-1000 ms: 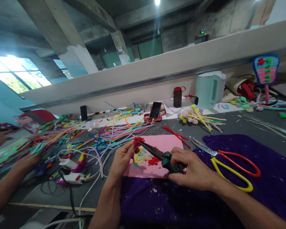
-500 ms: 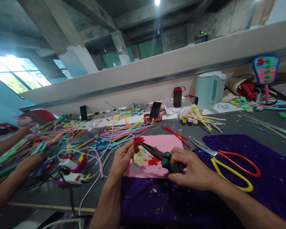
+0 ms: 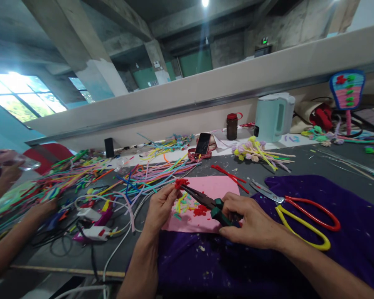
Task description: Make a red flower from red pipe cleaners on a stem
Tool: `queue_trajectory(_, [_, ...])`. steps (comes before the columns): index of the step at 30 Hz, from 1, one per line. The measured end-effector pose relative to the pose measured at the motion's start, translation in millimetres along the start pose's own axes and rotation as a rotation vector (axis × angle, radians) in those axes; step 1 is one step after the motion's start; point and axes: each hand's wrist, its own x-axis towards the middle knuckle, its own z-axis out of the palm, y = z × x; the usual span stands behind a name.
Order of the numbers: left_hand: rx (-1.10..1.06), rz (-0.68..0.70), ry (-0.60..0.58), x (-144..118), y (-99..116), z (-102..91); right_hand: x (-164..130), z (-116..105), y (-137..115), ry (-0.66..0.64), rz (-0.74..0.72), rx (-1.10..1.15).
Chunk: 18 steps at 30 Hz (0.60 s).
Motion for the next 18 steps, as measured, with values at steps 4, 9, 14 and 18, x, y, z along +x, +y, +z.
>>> queue_trajectory(4, [0.025, 0.019, -0.001, -0.7, -1.9, 0.4, -0.1, 0.8, -0.1, -0.001, -0.009, 0.005])
queue_trajectory(9, [0.062, 0.069, -0.006, -0.9, -2.7, 0.8, -1.4, 1.1, 0.0, 0.002, -0.006, -0.004])
queue_trajectory(14, [0.068, 0.072, -0.011, -0.9, -2.0, 0.8, -1.4, 1.2, 0.3, -0.008, -0.015, 0.01])
queue_trajectory(18, [0.058, 0.054, -0.006, -1.0, -2.4, 0.8, -1.1, 0.8, 1.3, -0.024, -0.01, 0.05])
